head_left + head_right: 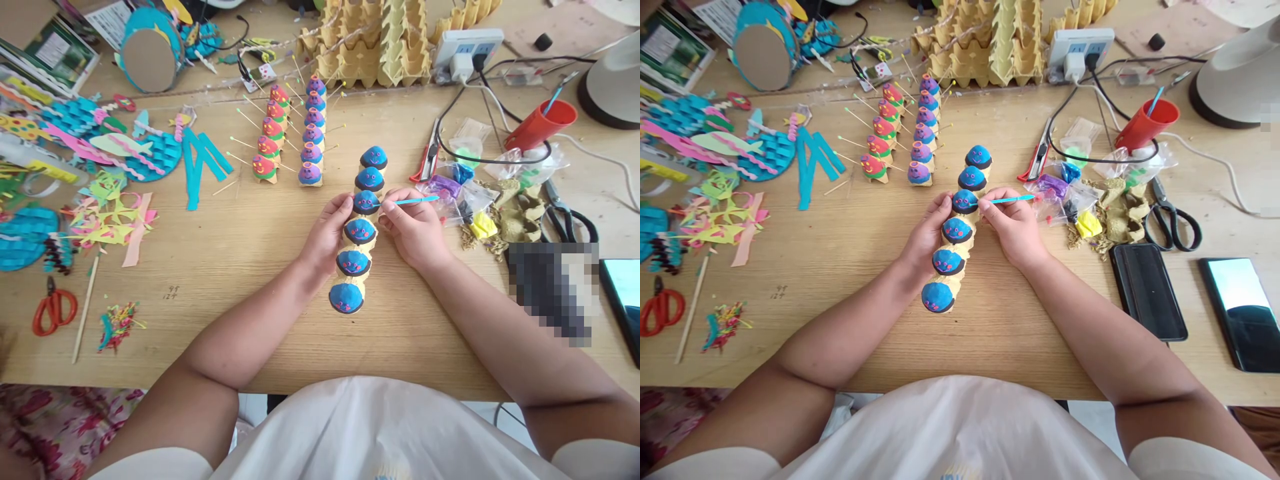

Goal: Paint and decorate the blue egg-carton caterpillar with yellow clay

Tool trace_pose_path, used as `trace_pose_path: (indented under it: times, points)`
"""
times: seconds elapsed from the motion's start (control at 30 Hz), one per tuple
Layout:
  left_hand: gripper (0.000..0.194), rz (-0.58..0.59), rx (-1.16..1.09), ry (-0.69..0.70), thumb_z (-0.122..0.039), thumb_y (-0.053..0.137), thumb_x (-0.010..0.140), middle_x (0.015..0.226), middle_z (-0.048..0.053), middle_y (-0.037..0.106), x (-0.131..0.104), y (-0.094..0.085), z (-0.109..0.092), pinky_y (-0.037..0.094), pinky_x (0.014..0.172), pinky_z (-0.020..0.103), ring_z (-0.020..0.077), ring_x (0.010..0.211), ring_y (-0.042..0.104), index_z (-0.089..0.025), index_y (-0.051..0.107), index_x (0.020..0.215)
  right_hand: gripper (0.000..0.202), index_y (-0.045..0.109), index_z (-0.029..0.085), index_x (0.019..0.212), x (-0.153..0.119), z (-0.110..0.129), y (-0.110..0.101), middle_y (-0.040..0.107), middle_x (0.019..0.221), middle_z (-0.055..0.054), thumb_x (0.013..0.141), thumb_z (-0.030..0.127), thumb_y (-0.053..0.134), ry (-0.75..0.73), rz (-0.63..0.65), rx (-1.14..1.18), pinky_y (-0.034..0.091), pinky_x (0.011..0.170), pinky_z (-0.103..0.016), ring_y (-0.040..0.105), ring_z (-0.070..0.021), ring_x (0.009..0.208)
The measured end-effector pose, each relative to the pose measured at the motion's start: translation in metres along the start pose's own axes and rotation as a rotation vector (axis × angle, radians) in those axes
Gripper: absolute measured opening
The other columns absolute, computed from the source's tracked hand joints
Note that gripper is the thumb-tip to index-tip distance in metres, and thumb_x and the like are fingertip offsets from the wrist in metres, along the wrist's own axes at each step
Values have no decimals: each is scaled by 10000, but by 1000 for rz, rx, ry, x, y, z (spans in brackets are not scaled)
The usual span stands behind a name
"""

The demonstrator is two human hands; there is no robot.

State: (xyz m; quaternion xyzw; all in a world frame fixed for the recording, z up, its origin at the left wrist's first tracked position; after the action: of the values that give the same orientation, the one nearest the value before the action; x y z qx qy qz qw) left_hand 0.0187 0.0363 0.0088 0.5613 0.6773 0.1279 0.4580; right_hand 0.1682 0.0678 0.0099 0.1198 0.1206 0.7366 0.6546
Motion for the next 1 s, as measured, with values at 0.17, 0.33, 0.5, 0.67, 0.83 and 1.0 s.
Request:
trace_pose_path:
  times: [0.17,0.33,0.5,0.67,0.83,1.0]
  points:
    - [114,-5,-3,1,-221,844,960,818,-41,791,1,-2,0,565,647,213,106,652,719,-272,763,898,529,681,263,837,0,1,0,646,867,32,670,624,1029,15,-12,6,507,663,-246,573,-112,769]
    - [126,1,-9,2,-228,843,963,821,-45,792,2,-2,1,562,655,208,111,680,728,-274,754,887,518,684,260,841,0,1,0,651,880,32,685,616,1025,3,-5,5,508,675,-248,570,-104,758]
    - [127,-3,5,16,-215,813,984,827,-43,789,2,-1,0,564,664,218,109,676,724,-269,753,886,513,690,256,829,0,0,1,647,860,38,668,592,1043,22,-7,38,495,678,-238,570,-96,752]
    - [111,2,8,8,-224,802,991,837,-47,793,2,-2,1,583,688,225,117,709,742,-275,749,908,517,680,262,831,0,0,1,647,862,33,674,602,1036,25,-9,21,495,666,-252,564,-110,751]
    - [112,-12,2,-6,-225,783,1006,814,-53,784,1,-1,0,570,635,207,94,630,709,-270,746,911,520,684,262,826,0,0,1,639,847,35,660,597,1044,25,-12,40,488,661,-246,559,-107,745]
    - [107,-21,-39,-36,-250,836,974,773,-52,764,-2,1,1,545,593,196,88,573,689,-267,748,915,525,679,269,827,0,0,1,620,823,34,667,624,1030,23,-5,8,487,640,-252,553,-116,736]
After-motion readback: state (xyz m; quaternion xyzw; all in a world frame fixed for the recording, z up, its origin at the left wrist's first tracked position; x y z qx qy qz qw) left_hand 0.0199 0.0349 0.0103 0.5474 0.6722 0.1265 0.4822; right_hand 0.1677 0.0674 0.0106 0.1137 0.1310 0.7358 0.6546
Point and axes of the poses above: each hand's wrist, its own x-axis towards the middle knuckle, its own y-axis out of the palm, z = x × y, the point moved 5 cm from there along x, towards the middle knuckle
